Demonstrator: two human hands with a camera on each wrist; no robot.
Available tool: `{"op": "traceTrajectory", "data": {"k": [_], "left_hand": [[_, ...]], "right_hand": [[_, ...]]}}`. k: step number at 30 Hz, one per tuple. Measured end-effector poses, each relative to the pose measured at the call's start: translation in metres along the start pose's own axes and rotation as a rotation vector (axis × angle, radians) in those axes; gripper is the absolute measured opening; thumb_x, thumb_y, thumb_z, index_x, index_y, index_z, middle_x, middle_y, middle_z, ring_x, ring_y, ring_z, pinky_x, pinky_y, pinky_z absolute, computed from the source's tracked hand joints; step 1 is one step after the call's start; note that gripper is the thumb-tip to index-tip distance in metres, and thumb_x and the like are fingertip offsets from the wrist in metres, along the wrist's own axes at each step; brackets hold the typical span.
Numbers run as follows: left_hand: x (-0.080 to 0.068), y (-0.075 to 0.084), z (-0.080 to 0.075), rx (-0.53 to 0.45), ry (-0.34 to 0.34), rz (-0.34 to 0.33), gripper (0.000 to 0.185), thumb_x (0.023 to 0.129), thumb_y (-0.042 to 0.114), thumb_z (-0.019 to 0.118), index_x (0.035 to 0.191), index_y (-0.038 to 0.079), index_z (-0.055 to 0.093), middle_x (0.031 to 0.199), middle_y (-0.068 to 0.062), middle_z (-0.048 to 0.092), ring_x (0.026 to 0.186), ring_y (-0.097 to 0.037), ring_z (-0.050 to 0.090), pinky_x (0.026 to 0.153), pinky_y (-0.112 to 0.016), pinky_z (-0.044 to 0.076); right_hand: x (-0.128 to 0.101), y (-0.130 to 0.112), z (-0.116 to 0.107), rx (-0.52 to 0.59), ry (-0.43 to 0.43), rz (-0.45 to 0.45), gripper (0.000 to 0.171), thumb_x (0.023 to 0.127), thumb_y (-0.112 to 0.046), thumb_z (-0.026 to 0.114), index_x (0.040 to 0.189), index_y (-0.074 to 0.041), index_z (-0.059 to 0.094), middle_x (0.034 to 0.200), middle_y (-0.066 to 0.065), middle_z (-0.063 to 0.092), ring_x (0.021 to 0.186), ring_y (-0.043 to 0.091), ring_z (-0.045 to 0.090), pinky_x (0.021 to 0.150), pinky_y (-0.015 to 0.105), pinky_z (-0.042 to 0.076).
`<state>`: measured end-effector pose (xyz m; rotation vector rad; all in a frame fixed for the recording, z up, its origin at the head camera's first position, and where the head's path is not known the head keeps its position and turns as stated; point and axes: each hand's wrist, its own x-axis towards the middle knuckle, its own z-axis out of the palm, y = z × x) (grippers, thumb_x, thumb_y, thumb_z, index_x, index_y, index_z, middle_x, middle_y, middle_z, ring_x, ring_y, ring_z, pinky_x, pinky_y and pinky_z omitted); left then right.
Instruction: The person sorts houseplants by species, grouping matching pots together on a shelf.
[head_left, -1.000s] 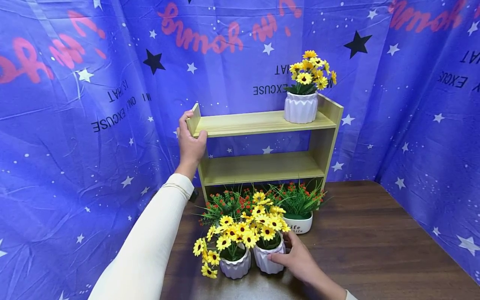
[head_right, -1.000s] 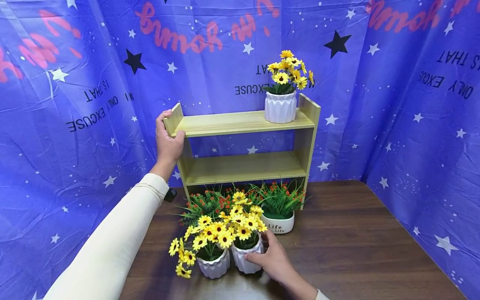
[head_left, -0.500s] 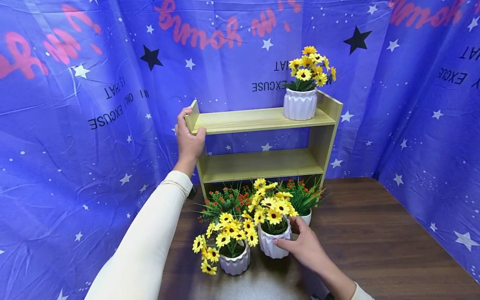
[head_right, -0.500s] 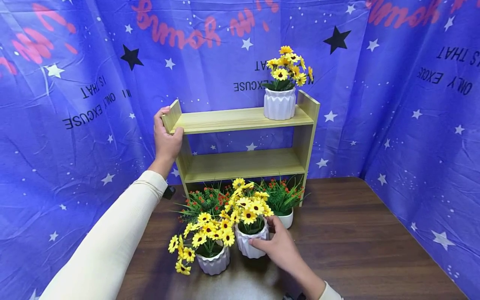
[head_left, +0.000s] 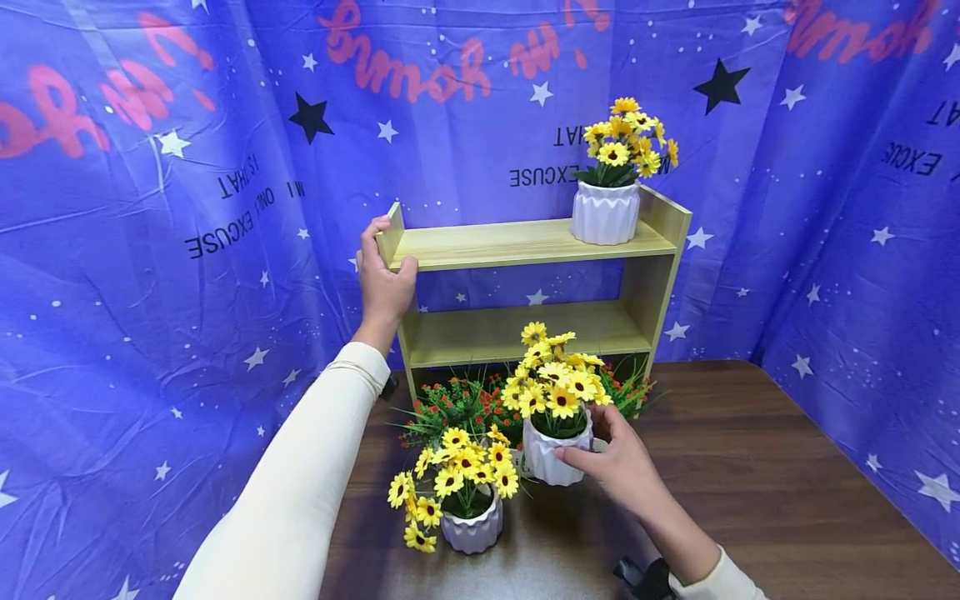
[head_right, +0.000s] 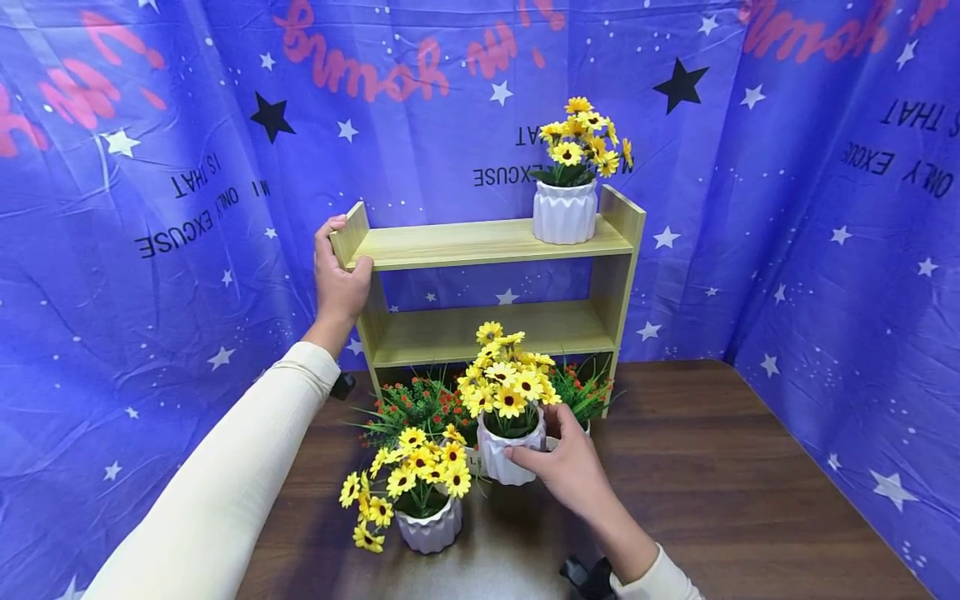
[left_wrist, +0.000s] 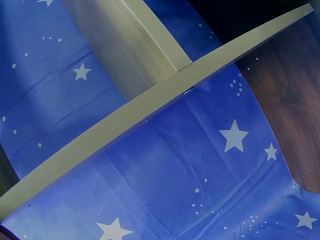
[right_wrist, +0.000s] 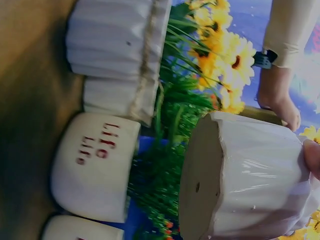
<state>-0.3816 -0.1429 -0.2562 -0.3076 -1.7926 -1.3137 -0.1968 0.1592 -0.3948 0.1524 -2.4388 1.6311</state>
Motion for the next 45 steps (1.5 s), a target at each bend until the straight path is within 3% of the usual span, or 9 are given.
{"op": "traceTrajectory", "data": {"k": [9, 16, 21, 26, 30, 33, 45], "left_hand": [[0.000, 0.000, 0.002, -0.007, -0.005, 0.005, 0.059, 0.075, 0.006, 0.061, 0.132, 0.014, 0.048, 0.142, 0.013, 0.050, 0.106, -0.026, 0.042, 0.087, -0.036, 0.037], [-0.004, 0.001, 0.001, -0.004, -0.011, -0.007, 0.060, 0.074, 0.005, 0.060, 0.131, 0.015, 0.048, 0.143, 0.012, 0.050, 0.108, -0.027, 0.042, 0.088, -0.037, 0.037], [-0.004, 0.001, 0.000, -0.013, -0.011, -0.007, 0.060, 0.074, 0.005, 0.060, 0.132, 0.014, 0.048, 0.143, 0.012, 0.050, 0.108, -0.027, 0.041, 0.089, -0.037, 0.037], [-0.004, -0.001, 0.000, -0.014, -0.013, -0.010, 0.059, 0.074, 0.006, 0.060, 0.131, 0.014, 0.048, 0.143, 0.011, 0.050, 0.109, -0.027, 0.041, 0.089, -0.037, 0.037], [-0.003, 0.000, 0.000, -0.012, -0.011, -0.003, 0.059, 0.074, 0.005, 0.060, 0.131, 0.012, 0.048, 0.144, 0.011, 0.050, 0.108, -0.028, 0.041, 0.088, -0.038, 0.037], [-0.003, 0.001, 0.000, -0.012, -0.007, -0.004, 0.060, 0.074, 0.004, 0.059, 0.131, 0.013, 0.048, 0.144, 0.012, 0.049, 0.108, -0.028, 0.041, 0.087, -0.038, 0.037], [-0.002, 0.000, 0.000, 0.006, 0.012, -0.003, 0.058, 0.075, 0.004, 0.060, 0.130, 0.017, 0.049, 0.141, 0.009, 0.052, 0.107, -0.028, 0.042, 0.087, -0.038, 0.038]], "right_hand": [[0.014, -0.025, -0.018, -0.021, 0.008, -0.056, 0.064, 0.078, -0.025, 0.084, 0.127, -0.002, 0.051, 0.123, 0.014, 0.062, 0.117, 0.027, 0.054, 0.095, 0.044, 0.040], [0.025, -0.050, -0.032, 0.019, 0.008, -0.120, 0.067, 0.080, -0.022, 0.082, 0.133, -0.001, 0.048, 0.126, 0.016, 0.060, 0.116, 0.028, 0.054, 0.091, 0.042, 0.044], [0.038, -0.074, -0.043, 0.051, 0.010, -0.166, 0.067, 0.081, -0.017, 0.081, 0.135, 0.001, 0.045, 0.125, 0.018, 0.059, 0.109, 0.030, 0.056, 0.083, 0.035, 0.051], [0.055, -0.103, -0.056, 0.031, 0.043, -0.203, 0.070, 0.081, -0.019, 0.081, 0.136, 0.000, 0.042, 0.128, 0.015, 0.054, 0.115, 0.029, 0.052, 0.085, 0.036, 0.047], [0.072, -0.126, -0.064, 0.070, 0.062, -0.249, 0.069, 0.083, -0.015, 0.079, 0.138, 0.001, 0.040, 0.128, 0.015, 0.054, 0.110, 0.026, 0.054, 0.082, 0.029, 0.049], [0.084, -0.142, -0.066, 0.104, 0.075, -0.273, 0.068, 0.083, -0.011, 0.078, 0.138, 0.001, 0.041, 0.128, 0.016, 0.054, 0.108, 0.023, 0.055, 0.081, 0.026, 0.049], [0.128, -0.182, -0.058, 0.119, 0.031, -0.240, 0.069, 0.082, -0.020, 0.080, 0.135, -0.001, 0.040, 0.125, 0.016, 0.050, 0.109, 0.028, 0.055, 0.086, 0.038, 0.050]]}}
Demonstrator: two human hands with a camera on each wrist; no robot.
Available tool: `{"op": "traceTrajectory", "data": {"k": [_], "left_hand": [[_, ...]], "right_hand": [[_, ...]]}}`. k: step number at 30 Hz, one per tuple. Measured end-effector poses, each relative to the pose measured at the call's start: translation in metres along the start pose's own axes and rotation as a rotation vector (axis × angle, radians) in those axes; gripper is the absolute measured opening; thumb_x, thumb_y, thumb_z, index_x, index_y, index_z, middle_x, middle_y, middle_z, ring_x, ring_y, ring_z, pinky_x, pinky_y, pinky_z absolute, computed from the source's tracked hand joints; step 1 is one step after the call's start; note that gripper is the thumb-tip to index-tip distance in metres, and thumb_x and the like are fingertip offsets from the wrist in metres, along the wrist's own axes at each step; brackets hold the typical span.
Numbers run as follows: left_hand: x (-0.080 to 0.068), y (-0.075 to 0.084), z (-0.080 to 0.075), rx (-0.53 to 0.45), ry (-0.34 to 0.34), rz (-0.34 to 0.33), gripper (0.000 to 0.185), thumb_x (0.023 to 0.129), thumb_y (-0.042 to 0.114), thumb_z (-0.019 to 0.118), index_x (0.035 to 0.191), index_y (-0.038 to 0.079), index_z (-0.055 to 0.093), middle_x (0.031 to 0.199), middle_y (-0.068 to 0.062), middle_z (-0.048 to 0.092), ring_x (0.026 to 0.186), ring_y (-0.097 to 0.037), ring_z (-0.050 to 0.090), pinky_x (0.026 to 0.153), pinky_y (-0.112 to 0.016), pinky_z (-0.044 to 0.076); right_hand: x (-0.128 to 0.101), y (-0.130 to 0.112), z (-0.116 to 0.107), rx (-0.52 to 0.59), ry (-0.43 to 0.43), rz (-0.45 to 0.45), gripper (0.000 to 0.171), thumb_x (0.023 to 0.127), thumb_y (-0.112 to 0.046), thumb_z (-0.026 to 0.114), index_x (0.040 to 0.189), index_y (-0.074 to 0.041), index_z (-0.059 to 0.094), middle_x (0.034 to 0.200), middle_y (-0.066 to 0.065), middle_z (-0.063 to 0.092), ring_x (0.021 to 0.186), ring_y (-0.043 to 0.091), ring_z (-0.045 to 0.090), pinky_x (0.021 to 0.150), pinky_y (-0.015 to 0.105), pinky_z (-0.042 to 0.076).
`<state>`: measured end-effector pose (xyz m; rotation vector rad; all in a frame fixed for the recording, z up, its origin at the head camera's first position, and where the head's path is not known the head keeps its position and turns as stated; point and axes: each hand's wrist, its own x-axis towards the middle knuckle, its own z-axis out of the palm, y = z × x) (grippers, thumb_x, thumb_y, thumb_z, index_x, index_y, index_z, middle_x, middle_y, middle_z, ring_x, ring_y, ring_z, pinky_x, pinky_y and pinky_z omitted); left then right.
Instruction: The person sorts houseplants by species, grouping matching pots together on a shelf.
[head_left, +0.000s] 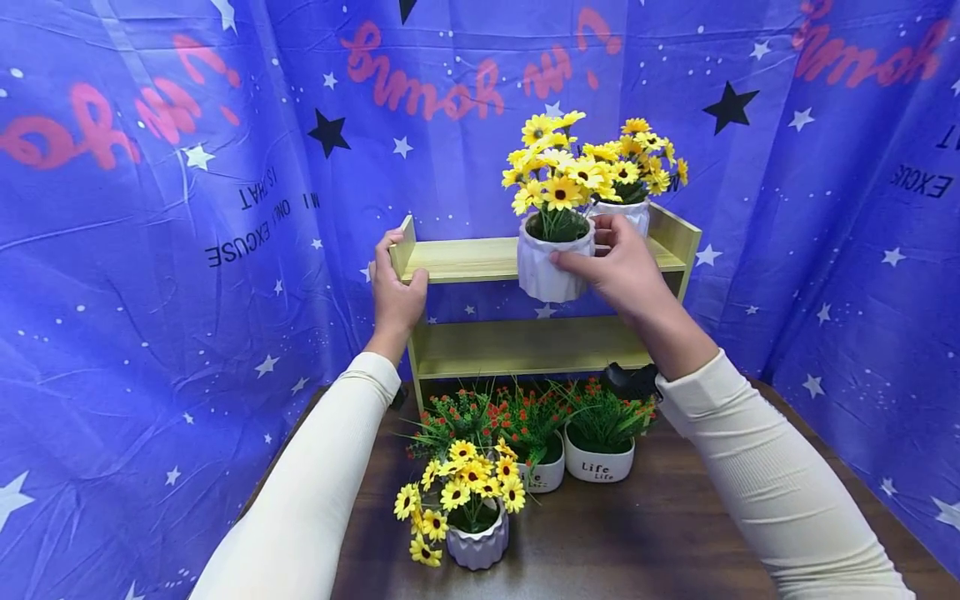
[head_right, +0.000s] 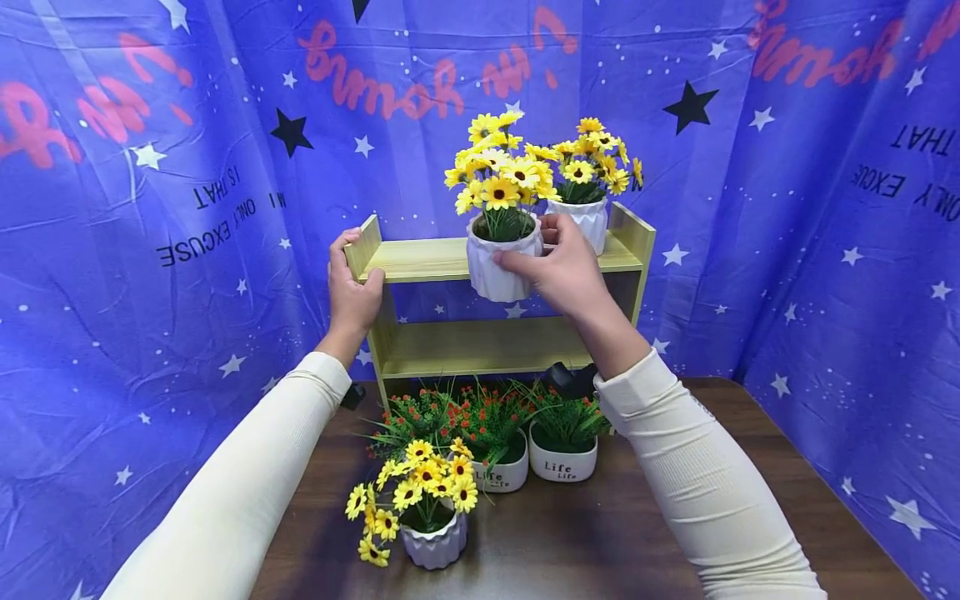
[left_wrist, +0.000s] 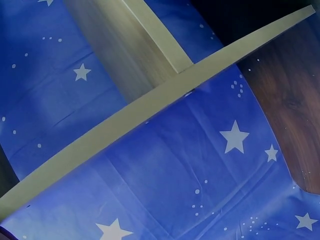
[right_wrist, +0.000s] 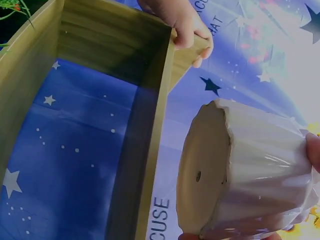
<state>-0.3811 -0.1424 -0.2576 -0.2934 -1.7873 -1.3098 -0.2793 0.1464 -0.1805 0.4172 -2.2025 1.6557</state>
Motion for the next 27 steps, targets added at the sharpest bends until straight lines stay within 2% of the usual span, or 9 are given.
{"op": "traceTrajectory", "data": {"k": [6, 12, 17, 21, 27], "left_hand": [[-0.001, -0.001, 0.001, -0.005, -0.002, 0.006, 0.058, 0.075, 0.004, 0.061, 0.130, 0.017, 0.048, 0.142, 0.011, 0.050, 0.107, -0.027, 0.042, 0.087, -0.037, 0.038], [-0.001, 0.000, 0.000, -0.017, 0.004, 0.007, 0.058, 0.074, 0.004, 0.061, 0.129, 0.017, 0.048, 0.141, 0.011, 0.051, 0.107, -0.027, 0.042, 0.087, -0.038, 0.038], [-0.002, -0.001, 0.001, -0.011, 0.021, 0.027, 0.058, 0.073, 0.004, 0.061, 0.129, 0.015, 0.049, 0.142, 0.011, 0.051, 0.107, -0.027, 0.043, 0.088, -0.037, 0.037], [-0.002, -0.003, 0.000, -0.008, 0.046, 0.032, 0.058, 0.072, 0.003, 0.061, 0.129, 0.012, 0.050, 0.142, 0.011, 0.051, 0.107, -0.027, 0.043, 0.088, -0.038, 0.037], [-0.001, -0.001, 0.003, -0.009, 0.021, 0.021, 0.059, 0.072, 0.005, 0.060, 0.129, 0.014, 0.049, 0.142, 0.013, 0.050, 0.107, -0.026, 0.042, 0.087, -0.038, 0.038]], "right_hand": [[0.021, 0.003, 0.007, 0.018, -0.021, 0.043, 0.070, 0.083, -0.018, 0.079, 0.135, 0.002, 0.037, 0.125, 0.017, 0.048, 0.107, 0.026, 0.054, 0.087, 0.038, 0.049], [0.036, 0.005, 0.008, 0.015, -0.070, 0.146, 0.078, 0.087, -0.021, 0.075, 0.145, 0.004, 0.028, 0.134, 0.020, 0.043, 0.113, 0.030, 0.051, 0.090, 0.042, 0.050], [0.045, 0.003, 0.006, -0.086, -0.110, 0.176, 0.079, 0.088, -0.029, 0.074, 0.143, 0.004, 0.028, 0.131, 0.022, 0.044, 0.112, 0.032, 0.053, 0.089, 0.045, 0.052], [0.053, 0.000, 0.008, -0.149, -0.149, 0.204, 0.086, 0.087, -0.032, 0.075, 0.147, 0.004, 0.024, 0.134, 0.022, 0.043, 0.115, 0.032, 0.051, 0.092, 0.043, 0.051], [0.066, 0.001, 0.007, -0.215, -0.150, 0.255, 0.091, 0.085, -0.035, 0.076, 0.149, 0.002, 0.024, 0.139, 0.022, 0.042, 0.120, 0.032, 0.050, 0.093, 0.042, 0.050]]}}
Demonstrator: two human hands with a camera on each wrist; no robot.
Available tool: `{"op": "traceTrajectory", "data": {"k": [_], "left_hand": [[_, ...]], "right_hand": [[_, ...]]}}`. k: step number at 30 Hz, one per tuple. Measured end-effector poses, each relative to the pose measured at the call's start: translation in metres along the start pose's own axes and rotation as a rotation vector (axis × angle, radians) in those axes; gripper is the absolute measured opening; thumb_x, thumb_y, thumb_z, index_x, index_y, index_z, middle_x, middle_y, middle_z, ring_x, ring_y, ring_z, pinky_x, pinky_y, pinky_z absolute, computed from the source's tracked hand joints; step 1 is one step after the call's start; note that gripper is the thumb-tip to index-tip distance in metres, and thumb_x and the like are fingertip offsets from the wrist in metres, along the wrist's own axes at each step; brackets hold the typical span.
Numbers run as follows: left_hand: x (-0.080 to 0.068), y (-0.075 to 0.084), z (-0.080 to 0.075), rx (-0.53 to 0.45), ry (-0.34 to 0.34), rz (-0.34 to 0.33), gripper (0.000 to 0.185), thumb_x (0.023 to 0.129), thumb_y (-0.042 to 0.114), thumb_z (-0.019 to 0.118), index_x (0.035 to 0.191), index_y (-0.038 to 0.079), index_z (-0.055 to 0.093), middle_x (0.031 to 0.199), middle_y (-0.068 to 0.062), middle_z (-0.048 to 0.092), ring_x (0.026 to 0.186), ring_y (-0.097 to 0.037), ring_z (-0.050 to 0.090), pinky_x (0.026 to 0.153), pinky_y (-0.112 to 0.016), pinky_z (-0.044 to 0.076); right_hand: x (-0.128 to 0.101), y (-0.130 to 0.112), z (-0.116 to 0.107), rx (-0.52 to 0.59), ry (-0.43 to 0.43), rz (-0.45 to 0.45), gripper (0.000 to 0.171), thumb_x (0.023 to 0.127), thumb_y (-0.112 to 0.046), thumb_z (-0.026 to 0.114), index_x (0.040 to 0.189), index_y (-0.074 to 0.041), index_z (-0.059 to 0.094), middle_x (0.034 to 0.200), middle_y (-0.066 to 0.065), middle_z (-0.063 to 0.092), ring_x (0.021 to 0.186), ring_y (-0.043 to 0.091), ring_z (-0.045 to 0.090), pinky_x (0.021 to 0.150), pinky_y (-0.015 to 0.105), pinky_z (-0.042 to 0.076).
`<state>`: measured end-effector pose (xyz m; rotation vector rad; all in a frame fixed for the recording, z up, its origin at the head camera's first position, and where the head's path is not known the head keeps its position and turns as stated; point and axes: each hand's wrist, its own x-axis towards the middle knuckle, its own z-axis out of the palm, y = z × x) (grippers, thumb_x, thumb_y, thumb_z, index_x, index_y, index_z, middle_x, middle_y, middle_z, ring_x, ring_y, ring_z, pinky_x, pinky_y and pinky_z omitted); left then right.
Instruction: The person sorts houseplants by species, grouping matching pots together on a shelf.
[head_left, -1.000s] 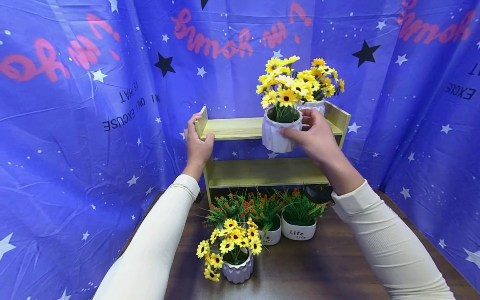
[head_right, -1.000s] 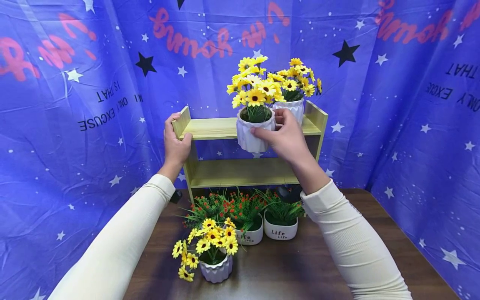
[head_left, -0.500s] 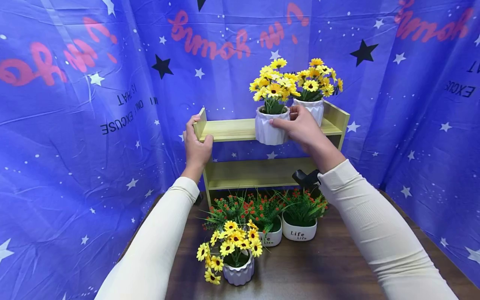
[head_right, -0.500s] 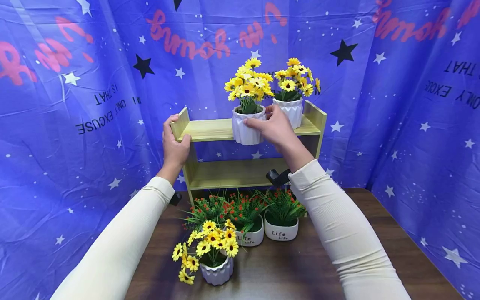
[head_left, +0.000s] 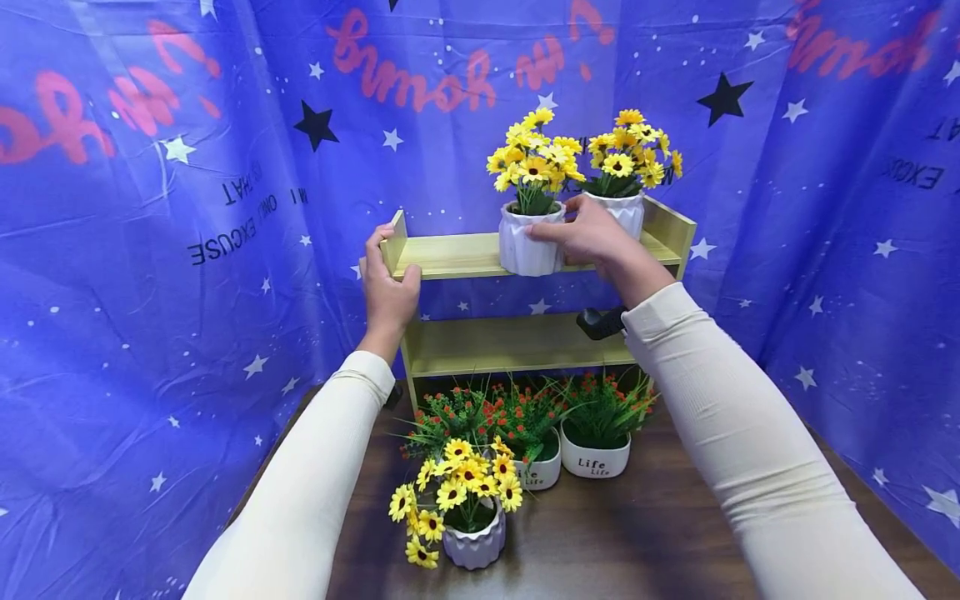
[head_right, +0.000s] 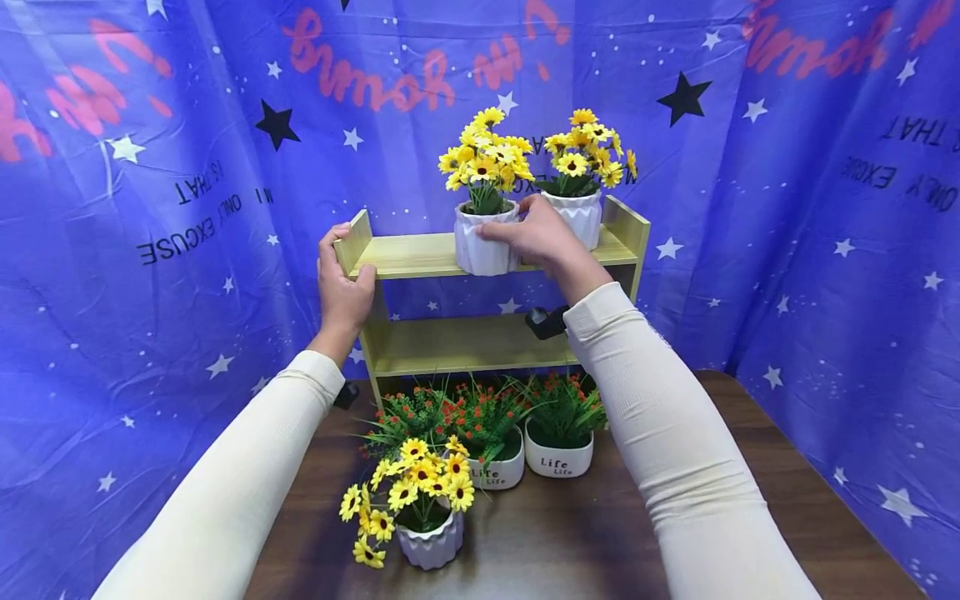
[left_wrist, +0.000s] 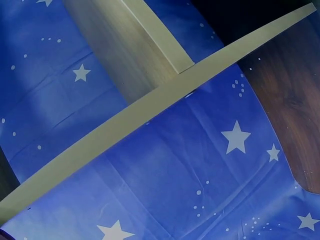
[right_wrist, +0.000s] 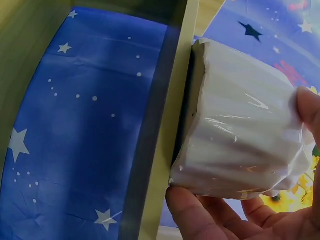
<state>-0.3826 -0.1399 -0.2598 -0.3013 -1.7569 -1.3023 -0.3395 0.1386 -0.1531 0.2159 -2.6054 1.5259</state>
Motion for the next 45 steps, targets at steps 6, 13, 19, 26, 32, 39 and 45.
{"op": "traceTrajectory", "data": {"k": [6, 13, 19, 26, 32, 39, 45], "left_hand": [[-0.001, 0.004, 0.005, 0.014, -0.018, -0.004, 0.059, 0.073, 0.006, 0.060, 0.130, 0.015, 0.048, 0.142, 0.011, 0.051, 0.108, -0.027, 0.043, 0.088, -0.039, 0.038], [-0.002, 0.002, 0.004, 0.013, -0.026, -0.013, 0.059, 0.074, 0.005, 0.060, 0.131, 0.015, 0.048, 0.142, 0.010, 0.050, 0.109, -0.028, 0.042, 0.090, -0.039, 0.038], [-0.001, -0.001, 0.001, 0.022, -0.011, -0.018, 0.059, 0.074, 0.005, 0.061, 0.130, 0.016, 0.049, 0.141, 0.010, 0.051, 0.109, -0.027, 0.043, 0.090, -0.038, 0.038], [-0.004, -0.003, -0.003, 0.034, -0.018, -0.029, 0.059, 0.073, 0.006, 0.061, 0.130, 0.017, 0.049, 0.143, 0.011, 0.050, 0.110, -0.027, 0.043, 0.091, -0.039, 0.039], [-0.006, -0.004, -0.005, 0.038, -0.025, -0.035, 0.059, 0.074, 0.006, 0.061, 0.130, 0.018, 0.049, 0.142, 0.009, 0.051, 0.109, -0.028, 0.043, 0.089, -0.039, 0.039], [-0.001, -0.001, -0.004, 0.012, -0.020, -0.018, 0.059, 0.074, 0.005, 0.060, 0.131, 0.014, 0.048, 0.141, 0.009, 0.050, 0.108, -0.027, 0.042, 0.087, -0.039, 0.039], [0.001, 0.002, -0.004, -0.002, -0.023, -0.018, 0.060, 0.074, 0.004, 0.060, 0.132, 0.014, 0.048, 0.142, 0.012, 0.050, 0.108, -0.026, 0.041, 0.087, -0.038, 0.038]], "right_hand": [[0.010, -0.001, -0.002, 0.036, -0.008, 0.055, 0.093, 0.085, -0.037, 0.076, 0.151, -0.003, 0.019, 0.143, 0.020, 0.038, 0.118, 0.029, 0.049, 0.089, 0.040, 0.050], [0.018, -0.002, -0.001, 0.091, -0.060, 0.114, 0.090, 0.085, -0.035, 0.076, 0.148, -0.007, 0.018, 0.143, 0.017, 0.036, 0.117, 0.025, 0.051, 0.091, 0.037, 0.050], [0.023, -0.003, 0.000, 0.113, -0.106, 0.147, 0.086, 0.084, -0.035, 0.078, 0.142, -0.010, 0.020, 0.139, 0.015, 0.039, 0.112, 0.021, 0.053, 0.092, 0.036, 0.051], [0.027, -0.001, 0.008, 0.125, -0.067, 0.138, 0.082, 0.084, -0.033, 0.078, 0.139, -0.008, 0.023, 0.136, 0.014, 0.039, 0.111, 0.021, 0.052, 0.088, 0.035, 0.050], [0.027, 0.000, 0.013, 0.106, -0.057, 0.138, 0.085, 0.085, -0.034, 0.077, 0.141, -0.007, 0.020, 0.140, 0.014, 0.036, 0.112, 0.021, 0.050, 0.087, 0.036, 0.049], [0.029, -0.003, 0.011, 0.111, -0.049, 0.117, 0.092, 0.085, -0.034, 0.076, 0.148, -0.005, 0.016, 0.147, 0.017, 0.031, 0.124, 0.026, 0.046, 0.096, 0.038, 0.047], [0.032, -0.003, 0.013, 0.068, 0.018, 0.074, 0.093, 0.084, -0.035, 0.077, 0.149, -0.002, 0.020, 0.146, 0.018, 0.035, 0.125, 0.027, 0.045, 0.098, 0.036, 0.044]]}}
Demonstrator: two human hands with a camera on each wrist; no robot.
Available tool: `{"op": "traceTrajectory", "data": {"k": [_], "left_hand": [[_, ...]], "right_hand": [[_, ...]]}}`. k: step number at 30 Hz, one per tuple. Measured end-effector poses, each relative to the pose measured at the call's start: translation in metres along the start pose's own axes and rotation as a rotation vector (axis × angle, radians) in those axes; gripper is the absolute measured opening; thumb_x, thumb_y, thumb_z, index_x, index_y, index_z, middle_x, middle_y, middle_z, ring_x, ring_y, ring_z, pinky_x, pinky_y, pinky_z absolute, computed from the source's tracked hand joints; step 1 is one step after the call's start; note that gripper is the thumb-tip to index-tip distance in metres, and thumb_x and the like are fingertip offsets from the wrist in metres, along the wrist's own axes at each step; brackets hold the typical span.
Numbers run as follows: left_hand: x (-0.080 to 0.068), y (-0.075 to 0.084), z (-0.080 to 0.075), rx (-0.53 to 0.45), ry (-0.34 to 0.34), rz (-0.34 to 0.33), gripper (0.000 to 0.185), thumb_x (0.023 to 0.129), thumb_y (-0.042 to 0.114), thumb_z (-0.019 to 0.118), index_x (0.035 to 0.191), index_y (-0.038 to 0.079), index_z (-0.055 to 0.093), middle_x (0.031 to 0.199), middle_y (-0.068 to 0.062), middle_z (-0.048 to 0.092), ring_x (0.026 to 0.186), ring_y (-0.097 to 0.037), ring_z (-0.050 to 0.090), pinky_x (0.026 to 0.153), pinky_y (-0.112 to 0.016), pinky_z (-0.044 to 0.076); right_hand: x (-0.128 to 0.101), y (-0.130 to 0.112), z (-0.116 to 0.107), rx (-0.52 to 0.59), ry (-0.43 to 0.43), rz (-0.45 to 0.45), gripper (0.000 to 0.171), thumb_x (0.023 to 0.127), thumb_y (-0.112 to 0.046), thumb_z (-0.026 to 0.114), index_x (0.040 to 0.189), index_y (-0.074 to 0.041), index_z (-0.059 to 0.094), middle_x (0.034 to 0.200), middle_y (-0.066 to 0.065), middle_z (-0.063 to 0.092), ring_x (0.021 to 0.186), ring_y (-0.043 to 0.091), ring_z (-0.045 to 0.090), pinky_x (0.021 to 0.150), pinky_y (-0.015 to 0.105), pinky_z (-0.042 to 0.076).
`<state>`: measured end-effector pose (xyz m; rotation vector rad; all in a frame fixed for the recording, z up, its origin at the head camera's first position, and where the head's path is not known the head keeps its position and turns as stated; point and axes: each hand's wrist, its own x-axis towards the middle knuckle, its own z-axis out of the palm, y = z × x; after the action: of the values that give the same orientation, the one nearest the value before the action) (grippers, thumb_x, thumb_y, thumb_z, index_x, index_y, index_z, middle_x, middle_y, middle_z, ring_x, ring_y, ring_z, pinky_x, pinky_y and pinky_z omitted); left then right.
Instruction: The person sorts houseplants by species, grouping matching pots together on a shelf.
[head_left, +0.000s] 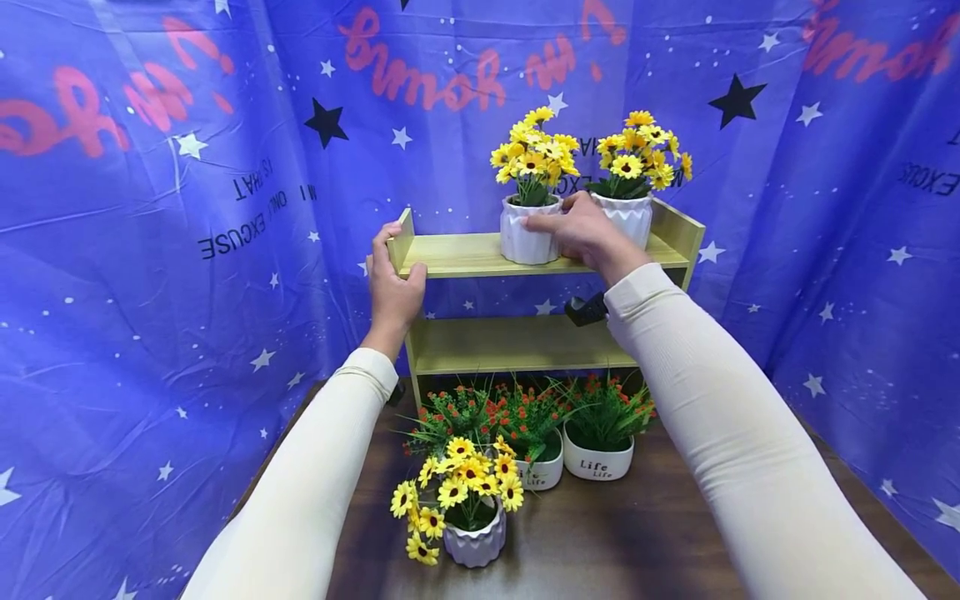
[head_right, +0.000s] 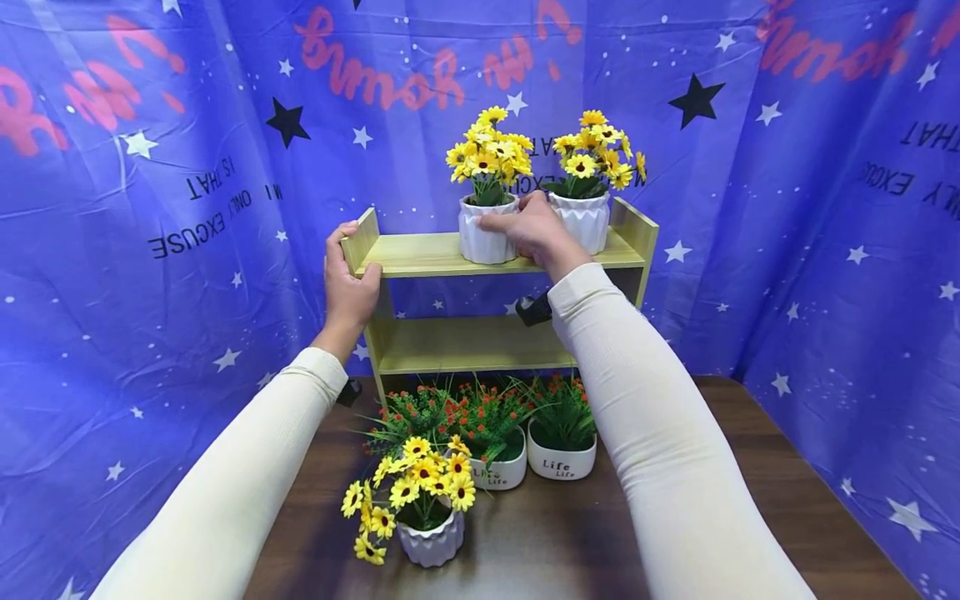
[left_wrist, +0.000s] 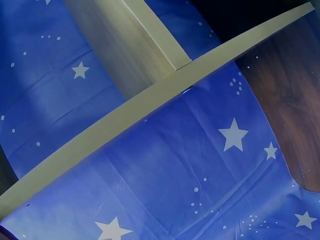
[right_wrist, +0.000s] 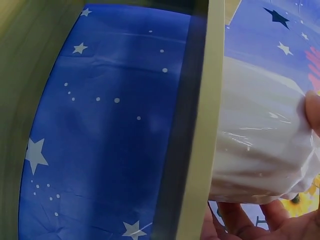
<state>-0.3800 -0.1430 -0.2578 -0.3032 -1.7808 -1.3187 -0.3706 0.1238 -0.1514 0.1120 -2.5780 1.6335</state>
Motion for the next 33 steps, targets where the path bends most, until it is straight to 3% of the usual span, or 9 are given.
{"op": "traceTrajectory", "data": {"k": [6, 12, 24, 33], "left_hand": [[-0.001, -0.001, 0.000, 0.007, 0.031, 0.005, 0.059, 0.073, 0.003, 0.060, 0.129, 0.015, 0.049, 0.142, 0.012, 0.051, 0.107, -0.027, 0.042, 0.088, -0.037, 0.038], [-0.001, -0.002, 0.001, 0.014, 0.026, 0.004, 0.058, 0.073, 0.005, 0.060, 0.130, 0.016, 0.049, 0.142, 0.012, 0.050, 0.108, -0.027, 0.043, 0.088, -0.038, 0.039], [0.000, -0.002, 0.001, -0.005, 0.050, 0.019, 0.059, 0.073, 0.003, 0.058, 0.130, 0.013, 0.049, 0.142, 0.010, 0.051, 0.107, -0.027, 0.042, 0.088, -0.037, 0.038], [0.000, -0.001, 0.004, -0.002, 0.039, 0.036, 0.058, 0.073, 0.005, 0.058, 0.130, 0.013, 0.049, 0.142, 0.008, 0.051, 0.106, -0.029, 0.043, 0.087, -0.038, 0.037]], "right_hand": [[-0.005, 0.007, 0.006, -0.038, 0.028, -0.100, 0.091, 0.087, -0.038, 0.074, 0.150, 0.000, 0.020, 0.147, 0.023, 0.035, 0.131, 0.031, 0.040, 0.105, 0.039, 0.039], [-0.015, 0.016, 0.006, 0.084, 0.051, -0.154, 0.085, 0.091, -0.034, 0.070, 0.153, -0.003, 0.022, 0.149, 0.021, 0.035, 0.133, 0.031, 0.041, 0.103, 0.041, 0.042], [-0.067, 0.035, 0.002, 0.130, 0.120, -0.335, 0.059, 0.091, -0.030, 0.071, 0.138, -0.004, 0.047, 0.139, 0.014, 0.051, 0.127, 0.028, 0.050, 0.100, 0.044, 0.043], [-0.108, 0.088, -0.003, 0.105, 0.150, -0.388, 0.044, 0.093, -0.025, 0.069, 0.126, 0.002, 0.057, 0.122, 0.013, 0.063, 0.103, 0.015, 0.062, 0.082, 0.023, 0.047]]}}
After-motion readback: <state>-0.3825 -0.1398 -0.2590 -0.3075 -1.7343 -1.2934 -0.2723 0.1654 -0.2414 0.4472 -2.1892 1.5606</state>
